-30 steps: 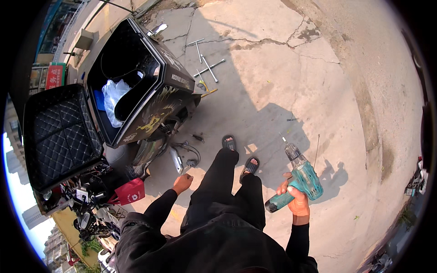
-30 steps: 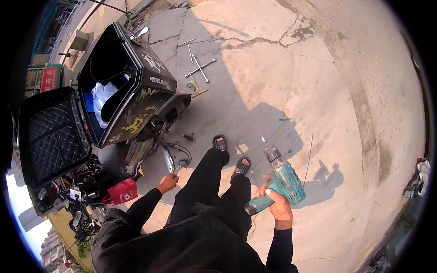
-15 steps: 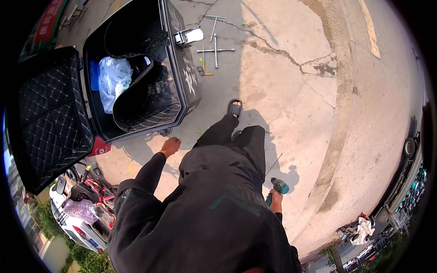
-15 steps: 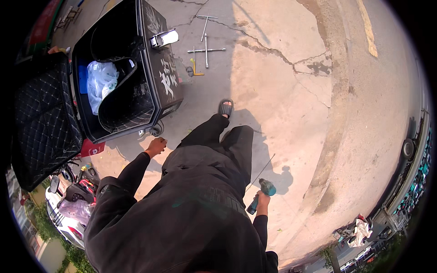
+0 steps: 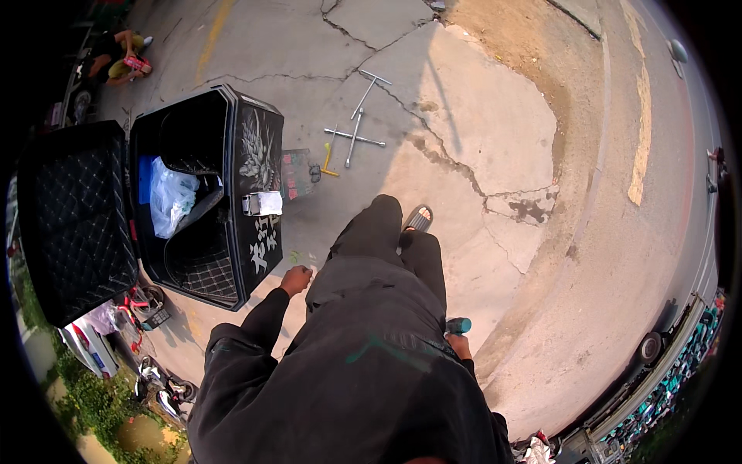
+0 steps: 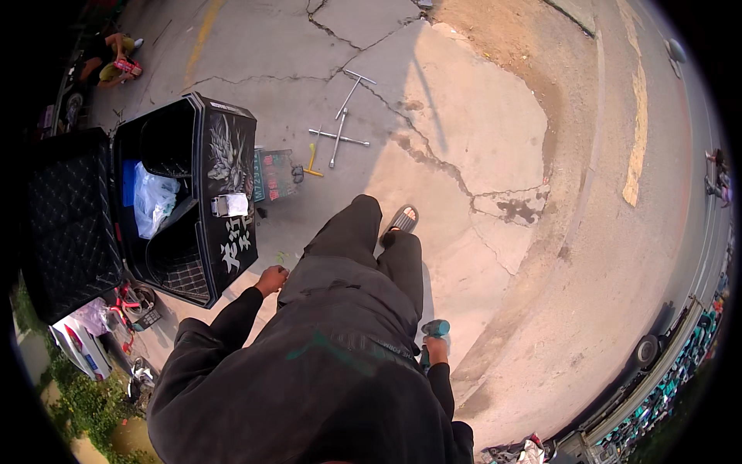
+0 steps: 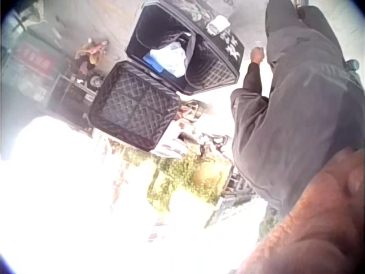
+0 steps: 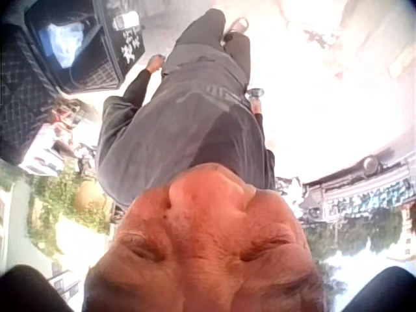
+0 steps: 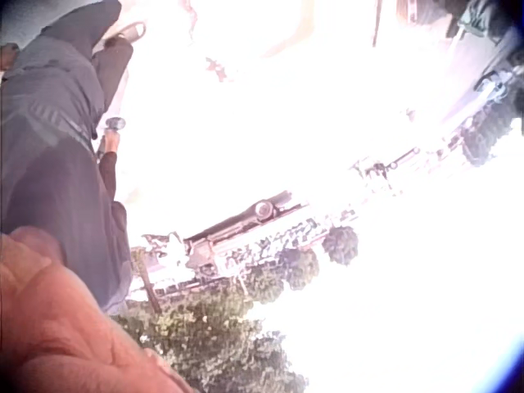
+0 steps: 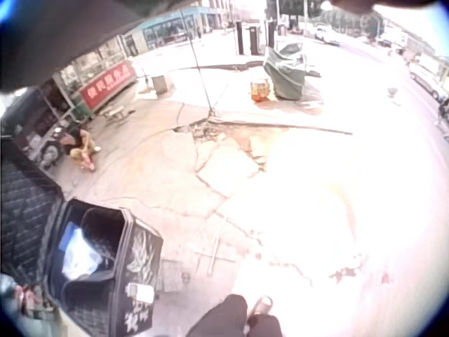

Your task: The person uses a T-handle wrench and a cordless drill to remove bolts from the rear wheel area of a motorcycle. They remove a silver plastic cover and continue to loosen fasteners around the brake disc and suspension components.

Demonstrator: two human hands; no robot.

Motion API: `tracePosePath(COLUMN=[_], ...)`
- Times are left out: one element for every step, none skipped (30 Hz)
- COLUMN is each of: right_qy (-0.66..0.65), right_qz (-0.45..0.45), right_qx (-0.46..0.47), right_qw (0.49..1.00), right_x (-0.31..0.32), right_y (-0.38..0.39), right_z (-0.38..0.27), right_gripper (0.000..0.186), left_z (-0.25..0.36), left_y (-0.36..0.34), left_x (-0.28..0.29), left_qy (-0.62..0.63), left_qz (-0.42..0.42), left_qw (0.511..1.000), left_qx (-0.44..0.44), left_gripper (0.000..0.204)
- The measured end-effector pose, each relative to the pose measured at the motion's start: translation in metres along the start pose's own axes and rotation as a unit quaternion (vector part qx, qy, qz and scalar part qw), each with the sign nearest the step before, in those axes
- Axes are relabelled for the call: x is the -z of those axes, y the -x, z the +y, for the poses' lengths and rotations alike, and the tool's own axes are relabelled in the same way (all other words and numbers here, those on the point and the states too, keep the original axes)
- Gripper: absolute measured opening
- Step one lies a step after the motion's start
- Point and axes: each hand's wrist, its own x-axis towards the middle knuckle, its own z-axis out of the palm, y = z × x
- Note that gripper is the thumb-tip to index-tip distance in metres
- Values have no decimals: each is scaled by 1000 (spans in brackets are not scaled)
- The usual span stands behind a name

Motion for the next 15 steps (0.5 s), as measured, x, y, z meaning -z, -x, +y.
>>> tracePosePath(right_qy=[-250,-231,-229,-193,-170,-125,-61,-21,-14,-4,20,9,3,0,15], right_qz=[18,71,68,81,115,144,174,201,212,218,217,210,198,185,163], right_qx=[-211,-234,-214,-183,-134,-109,-69,-50,-23,-1,-11,2,12,16,2], right_qw=[945,942,947,961,970,975,980,978,977,976,976,978,980,983,986], right_x=[72,116,165,205,239,271,298,319,339,358,373,385,395,407,423], right_y=[-3,-33,-55,-74,-92,-115,-134,-147,-164,-173,-182,-195,-204,-205,-220], right_z=[-137,-158,-190,-241,-284,-315,-357,-394,-428,-460,-494,-525,-552,-573,-588], right_gripper=[18,15,15,14,14,15,16,16,16,16,15,14,13,13,13], left_z=[-4,16,55,61,64,70,78,86,99,123,154,176,190,198,228], left_y=[2,-9,-7,-12,-20,-29,-39,-45,-56,-55,-66,-80,-92,-102,-95], left_x=[-1,-7,-5,-6,-11,-19,-21,-28,-32,-27,-19,-8,-1,0,9], left_qy=[-8,-10,43,80,119,159,206,210,226,243,203,145,87,73,152], left_qz=[38,49,20,17,13,4,-4,-16,-36,-57,-42,-35,-31,31,49], left_qw=[999,999,999,996,991,983,971,967,965,960,965,980,990,994,982], left_qx=[7,-16,16,42,66,87,119,144,131,123,162,132,107,69,98], left_gripper=[34,35,35,35,35,35,35,36,36,35,38,40,42,45,44])
